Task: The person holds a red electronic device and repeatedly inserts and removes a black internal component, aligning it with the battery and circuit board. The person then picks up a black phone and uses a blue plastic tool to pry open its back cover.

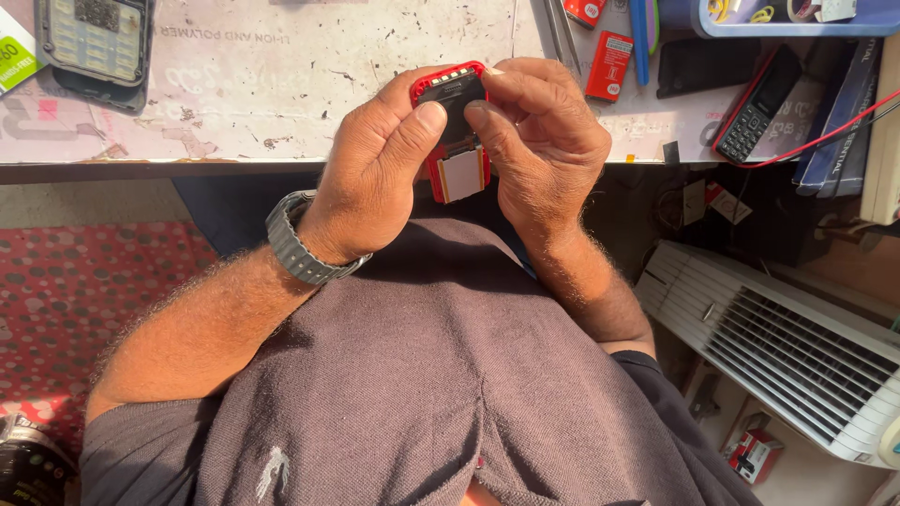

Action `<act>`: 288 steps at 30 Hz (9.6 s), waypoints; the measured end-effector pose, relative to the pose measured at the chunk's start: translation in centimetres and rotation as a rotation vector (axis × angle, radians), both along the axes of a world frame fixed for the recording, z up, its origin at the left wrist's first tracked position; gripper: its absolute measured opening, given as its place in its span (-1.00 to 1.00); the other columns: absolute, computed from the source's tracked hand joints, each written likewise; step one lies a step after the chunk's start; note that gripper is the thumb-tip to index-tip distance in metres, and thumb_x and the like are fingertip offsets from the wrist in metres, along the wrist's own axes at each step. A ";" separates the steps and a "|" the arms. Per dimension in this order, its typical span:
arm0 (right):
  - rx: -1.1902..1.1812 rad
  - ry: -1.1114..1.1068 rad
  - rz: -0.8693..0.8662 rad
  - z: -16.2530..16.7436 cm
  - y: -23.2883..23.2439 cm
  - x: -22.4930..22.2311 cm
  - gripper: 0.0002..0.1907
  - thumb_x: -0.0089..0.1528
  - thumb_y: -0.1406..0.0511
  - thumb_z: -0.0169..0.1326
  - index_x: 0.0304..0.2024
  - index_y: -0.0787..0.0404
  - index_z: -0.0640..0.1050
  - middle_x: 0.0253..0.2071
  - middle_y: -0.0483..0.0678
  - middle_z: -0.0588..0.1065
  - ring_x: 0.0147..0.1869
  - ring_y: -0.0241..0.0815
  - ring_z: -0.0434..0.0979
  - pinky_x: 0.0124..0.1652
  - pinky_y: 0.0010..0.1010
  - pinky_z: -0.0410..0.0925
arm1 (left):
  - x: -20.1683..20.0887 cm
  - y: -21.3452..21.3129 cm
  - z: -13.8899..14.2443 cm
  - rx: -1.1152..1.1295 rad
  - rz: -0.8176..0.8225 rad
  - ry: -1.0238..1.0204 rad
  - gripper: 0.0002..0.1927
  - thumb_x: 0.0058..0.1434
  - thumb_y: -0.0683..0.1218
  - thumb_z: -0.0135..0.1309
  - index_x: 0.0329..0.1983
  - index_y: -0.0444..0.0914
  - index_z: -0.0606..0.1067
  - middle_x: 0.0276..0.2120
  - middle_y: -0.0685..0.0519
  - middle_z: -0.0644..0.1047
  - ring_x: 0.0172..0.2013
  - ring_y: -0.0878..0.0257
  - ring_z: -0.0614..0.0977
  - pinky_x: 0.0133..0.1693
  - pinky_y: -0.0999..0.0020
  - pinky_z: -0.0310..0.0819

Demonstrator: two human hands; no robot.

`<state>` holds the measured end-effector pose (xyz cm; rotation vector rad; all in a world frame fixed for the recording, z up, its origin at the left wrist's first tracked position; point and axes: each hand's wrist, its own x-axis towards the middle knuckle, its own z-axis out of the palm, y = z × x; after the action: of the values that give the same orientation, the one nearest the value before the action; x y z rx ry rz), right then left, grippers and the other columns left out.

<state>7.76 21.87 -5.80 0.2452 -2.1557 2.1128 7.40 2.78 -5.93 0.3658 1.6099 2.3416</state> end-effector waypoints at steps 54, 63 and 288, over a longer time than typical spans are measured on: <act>-0.153 -0.101 0.053 0.7 1.5 -1.5 -0.78 0.34 0.54 0.31 -0.02 0.34 0.55 -0.11 0.04 0.59 -0.04 -0.26 0.64 0.00 -0.50 0.53 | -0.7 0.4 1.1 -0.297 -0.022 0.022 -0.58 0.54 0.02 -0.20 0.34 -0.27 0.37 -0.45 0.08 0.57 -0.45 0.40 0.62 -0.41 0.49 0.53; -0.151 -0.130 0.042 0.4 1.8 -1.7 -0.73 0.34 0.54 0.33 0.04 0.36 0.56 -0.08 0.04 0.60 -0.01 -0.25 0.64 0.05 -0.49 0.52 | -0.8 0.6 0.0 -0.289 0.125 0.151 -0.71 0.62 0.02 -0.01 0.20 -0.27 0.51 -0.25 0.07 0.63 -0.24 0.37 0.66 -0.21 0.47 0.58; -0.201 -0.287 0.229 0.5 1.6 -1.5 -0.71 0.41 0.49 0.25 0.16 0.46 0.52 0.02 0.16 0.61 0.10 -0.14 0.67 0.17 -0.35 0.56 | -1.7 -1.5 -2.6 0.079 -0.073 -0.040 -0.72 0.64 -0.08 0.05 0.27 -0.30 0.34 0.04 0.06 0.56 0.09 0.40 0.62 0.19 0.46 0.60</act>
<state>6.22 23.49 -5.26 0.1877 -2.1234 2.6180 5.70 1.28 -8.49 0.3850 1.4635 2.3475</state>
